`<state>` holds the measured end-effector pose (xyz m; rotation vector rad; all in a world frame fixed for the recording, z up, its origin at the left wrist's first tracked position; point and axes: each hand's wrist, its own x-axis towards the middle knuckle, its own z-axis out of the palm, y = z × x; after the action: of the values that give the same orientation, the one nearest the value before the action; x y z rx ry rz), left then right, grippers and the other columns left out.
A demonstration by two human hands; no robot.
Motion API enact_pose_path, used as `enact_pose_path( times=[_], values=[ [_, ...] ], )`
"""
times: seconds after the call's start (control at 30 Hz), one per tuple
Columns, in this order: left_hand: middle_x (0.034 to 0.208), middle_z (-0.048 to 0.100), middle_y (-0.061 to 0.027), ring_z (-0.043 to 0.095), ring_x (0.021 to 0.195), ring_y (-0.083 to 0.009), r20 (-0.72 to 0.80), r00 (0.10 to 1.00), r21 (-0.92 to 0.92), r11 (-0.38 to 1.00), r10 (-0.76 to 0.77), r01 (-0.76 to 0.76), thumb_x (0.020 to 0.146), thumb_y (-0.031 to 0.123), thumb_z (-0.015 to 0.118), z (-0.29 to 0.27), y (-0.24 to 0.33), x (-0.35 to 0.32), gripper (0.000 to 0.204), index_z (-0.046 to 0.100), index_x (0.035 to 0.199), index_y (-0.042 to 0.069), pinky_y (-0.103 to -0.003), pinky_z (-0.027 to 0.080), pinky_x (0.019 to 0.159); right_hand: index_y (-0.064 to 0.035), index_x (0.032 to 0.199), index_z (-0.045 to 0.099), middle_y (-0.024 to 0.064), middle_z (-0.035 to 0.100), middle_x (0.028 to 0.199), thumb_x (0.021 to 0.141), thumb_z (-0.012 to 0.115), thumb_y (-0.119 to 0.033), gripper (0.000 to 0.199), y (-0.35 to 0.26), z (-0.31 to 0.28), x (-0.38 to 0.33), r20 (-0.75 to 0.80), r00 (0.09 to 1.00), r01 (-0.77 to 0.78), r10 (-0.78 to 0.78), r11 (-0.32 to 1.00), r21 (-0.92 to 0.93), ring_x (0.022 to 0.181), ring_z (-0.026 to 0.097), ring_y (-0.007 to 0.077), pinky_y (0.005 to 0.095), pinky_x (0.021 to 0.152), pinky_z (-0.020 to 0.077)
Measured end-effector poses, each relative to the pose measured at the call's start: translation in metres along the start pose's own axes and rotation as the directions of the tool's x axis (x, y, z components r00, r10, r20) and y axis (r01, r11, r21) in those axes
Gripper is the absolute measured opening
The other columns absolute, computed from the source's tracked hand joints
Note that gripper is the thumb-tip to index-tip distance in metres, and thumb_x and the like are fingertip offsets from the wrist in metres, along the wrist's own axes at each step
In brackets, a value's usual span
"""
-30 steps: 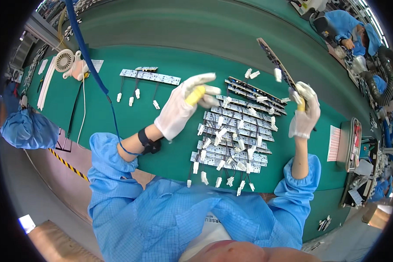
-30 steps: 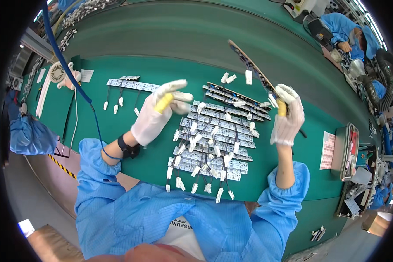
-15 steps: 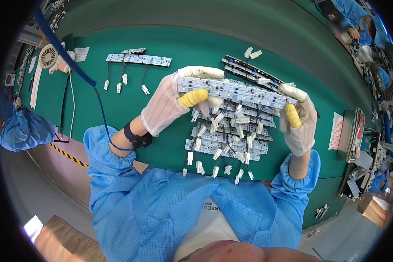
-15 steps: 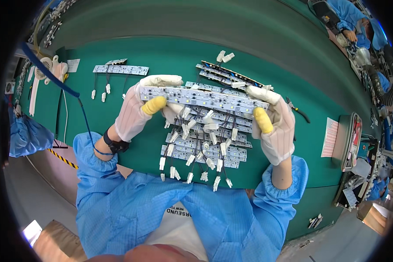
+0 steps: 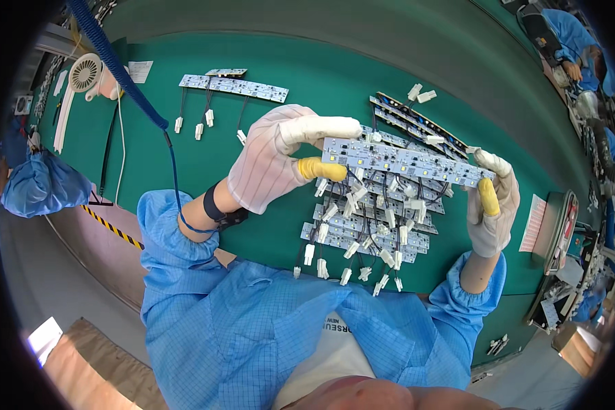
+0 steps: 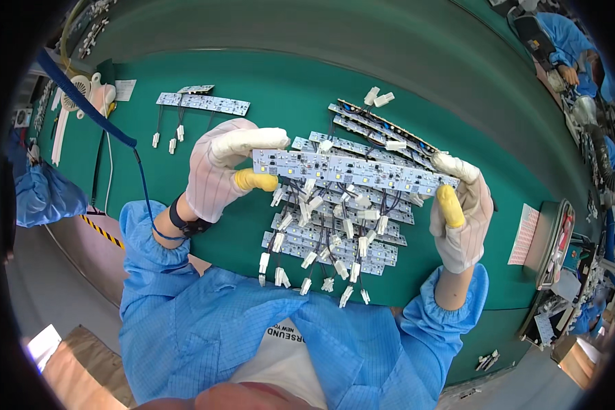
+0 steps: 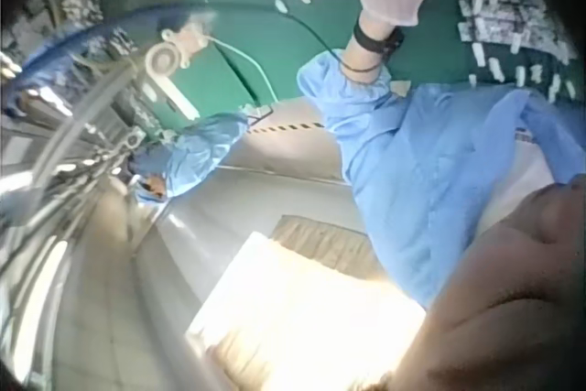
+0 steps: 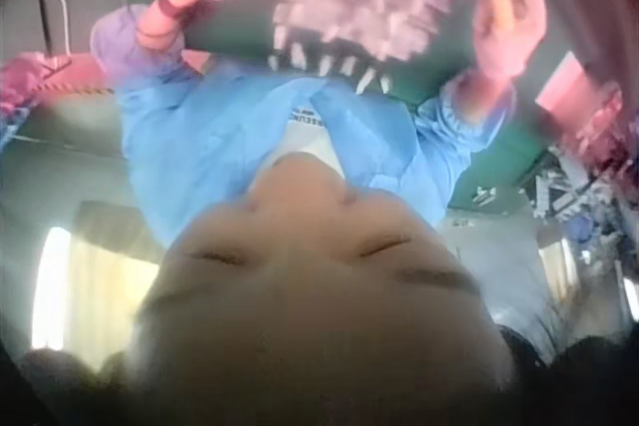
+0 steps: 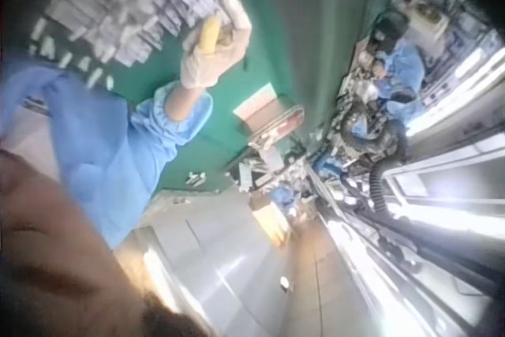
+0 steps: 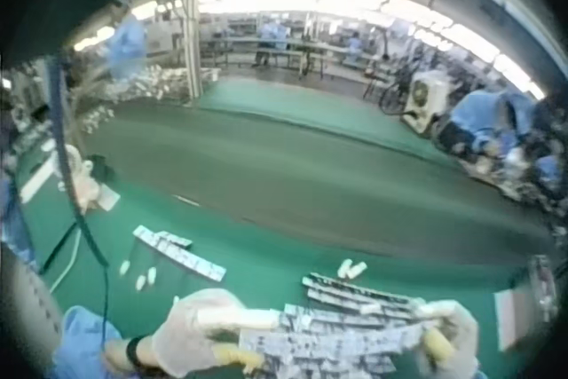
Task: Assembling small electronic components onto circuit board strips at a manual assembly station.
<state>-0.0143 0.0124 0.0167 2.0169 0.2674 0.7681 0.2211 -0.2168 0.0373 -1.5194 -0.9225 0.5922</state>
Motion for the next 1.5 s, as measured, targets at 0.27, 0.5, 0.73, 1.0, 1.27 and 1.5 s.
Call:
enact_pose_path(
  times=[0.27, 0.5, 0.73, 1.0, 1.27, 1.5],
  values=[
    [0.076, 0.063, -0.0027, 0.063, 0.066, -0.0127, 0.009, 0.999, -0.168, 0.985, -0.042, 0.043, 0.067, 0.042, 0.074, -0.005, -0.006, 0.001, 0.051, 0.068, 0.107, 0.011, -0.024, 0.048, 0.061, 0.0077, 0.116, 0.051, 0.01, 0.056, 0.109, 0.09, 0.052, -0.008, 0.03, -0.011, 0.005, 0.0, 0.076, 0.996, -0.056, 0.045, 0.986, 0.155, 0.078, 0.053, 0.0101, 0.0219, 0.069, 0.0442],
    [0.105, 0.062, -0.0126, 0.064, 0.086, -0.0167, 0.06, 0.988, -0.047, 0.988, -0.144, 0.147, 0.076, 0.05, 0.065, -0.009, 0.003, 0.002, 0.064, 0.059, 0.113, -0.002, -0.026, 0.053, 0.073, 0.006, 0.117, 0.053, 0.0107, 0.061, 0.104, 0.088, 0.06, -0.015, 0.036, -0.008, 0.01, 0.0, -0.053, 0.997, 0.059, -0.059, 0.998, 0.005, 0.077, 0.057, 0.0097, 0.0196, 0.065, 0.0423],
    [0.096, 0.065, -0.0103, 0.063, 0.084, -0.0163, -0.044, 0.994, -0.1, 0.99, -0.103, 0.099, 0.075, 0.056, 0.061, -0.002, -0.003, 0.006, 0.065, 0.065, 0.109, 0.001, -0.026, 0.049, 0.072, 0.0097, 0.118, 0.048, 0.0134, 0.059, 0.11, 0.092, 0.054, -0.015, 0.037, -0.017, 0.002, -0.004, 0.13, 0.991, -0.014, -0.003, 0.991, 0.134, 0.08, 0.058, 0.0138, 0.0257, 0.071, 0.0463],
    [0.108, 0.063, -0.0155, 0.062, 0.094, -0.0211, -0.086, 0.995, -0.083, 0.995, -0.058, 0.05, 0.08, 0.051, 0.061, -0.001, -0.011, 0.007, 0.062, 0.061, 0.111, -0.002, -0.031, 0.05, 0.083, 0.0068, 0.117, 0.05, 0.0145, 0.059, 0.11, 0.087, 0.057, -0.005, 0.033, -0.027, 0.014, -0.004, 0.078, 0.996, 0.014, -0.031, 0.978, 0.21, 0.092, 0.06, 0.0167, 0.0295, 0.081, 0.0479],
    [0.108, 0.065, -0.0134, 0.05, 0.121, -0.0244, -0.06, 0.996, -0.031, 0.997, -0.068, 0.066, 0.083, 0.05, 0.06, 0.001, -0.015, 0.012, 0.059, 0.061, 0.114, 0.0, -0.034, 0.043, 0.096, 0.0092, 0.119, 0.049, 0.0177, 0.059, 0.109, 0.089, 0.061, -0.021, 0.044, -0.02, 0.014, -0.005, 0.085, 0.994, 0.044, -0.073, 0.951, 0.306, 0.094, 0.061, 0.0195, 0.0308, 0.077, 0.0499],
    [0.108, 0.066, -0.0108, 0.049, 0.124, -0.0247, 0.008, 0.993, 0.131, 0.984, -0.121, 0.119, 0.088, 0.061, 0.044, 0.001, -0.021, 0.015, 0.066, 0.064, 0.111, 0.003, -0.034, 0.042, 0.096, 0.0091, 0.12, 0.047, 0.0195, 0.059, 0.11, 0.089, 0.06, -0.029, 0.051, -0.023, 0.007, -0.004, 0.187, 0.979, 0.018, -0.079, 0.952, 0.307, 0.095, 0.062, 0.022, 0.0285, 0.078, 0.0488]
  ],
)
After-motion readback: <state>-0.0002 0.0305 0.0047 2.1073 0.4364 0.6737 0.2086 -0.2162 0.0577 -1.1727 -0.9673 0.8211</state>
